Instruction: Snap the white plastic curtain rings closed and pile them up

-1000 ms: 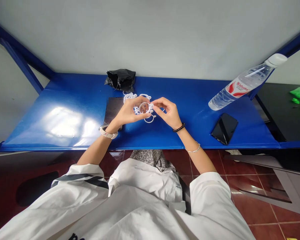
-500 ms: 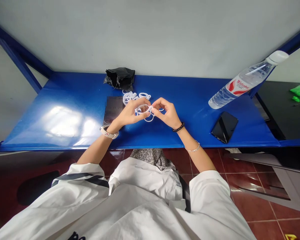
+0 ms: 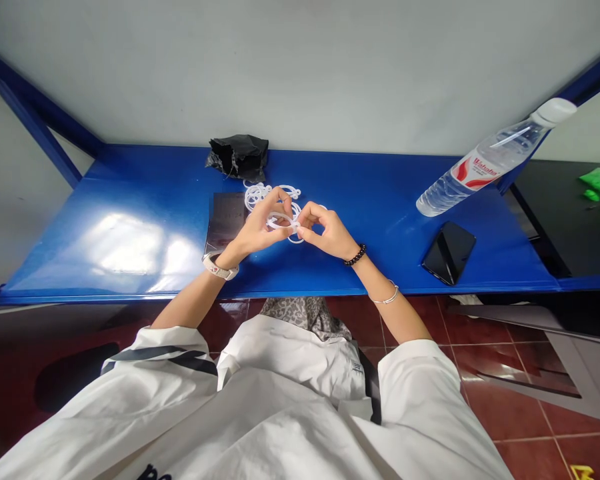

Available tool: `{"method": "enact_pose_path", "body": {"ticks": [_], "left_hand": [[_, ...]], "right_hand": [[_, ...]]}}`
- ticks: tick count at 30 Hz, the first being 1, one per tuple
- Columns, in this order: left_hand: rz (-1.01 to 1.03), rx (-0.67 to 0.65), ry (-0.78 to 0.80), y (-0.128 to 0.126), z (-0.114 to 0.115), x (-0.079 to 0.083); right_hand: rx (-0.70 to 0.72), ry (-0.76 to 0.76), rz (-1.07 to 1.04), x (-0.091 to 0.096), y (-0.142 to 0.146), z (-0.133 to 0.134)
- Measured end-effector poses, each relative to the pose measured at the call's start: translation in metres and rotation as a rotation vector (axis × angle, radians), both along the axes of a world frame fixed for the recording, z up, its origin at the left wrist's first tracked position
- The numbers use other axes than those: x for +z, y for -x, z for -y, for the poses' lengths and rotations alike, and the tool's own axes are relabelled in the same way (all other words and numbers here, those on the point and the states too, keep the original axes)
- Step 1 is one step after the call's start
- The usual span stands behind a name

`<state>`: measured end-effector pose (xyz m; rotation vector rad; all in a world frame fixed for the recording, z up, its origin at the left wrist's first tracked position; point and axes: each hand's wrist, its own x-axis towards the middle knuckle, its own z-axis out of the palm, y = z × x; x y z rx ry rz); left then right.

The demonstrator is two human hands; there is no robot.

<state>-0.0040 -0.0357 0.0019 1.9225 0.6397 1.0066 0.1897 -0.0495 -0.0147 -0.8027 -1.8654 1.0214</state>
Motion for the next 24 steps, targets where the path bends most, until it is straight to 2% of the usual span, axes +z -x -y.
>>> {"method": "enact_pose_path", "body": {"ticks": [10, 16, 24], "left_hand": [[0.088, -0.037, 0.081, -0.0007, 0.0004, -0.0019], [0.149, -0.036, 0.126, -0.0026, -0.0009, -0.0049], [0.073, 0.013, 0.038, -0.0032, -0.0041, -0.0086]], "right_hand": [[0.033, -0.007, 0.016, 0.0031, -0.0018, 0.0028], [-0.028, -0.005, -0.002, 0.0057, -0.0014, 0.0042], [0.042, -0.007, 0.024, 0.0043, -0.0022, 0.0003]]}}
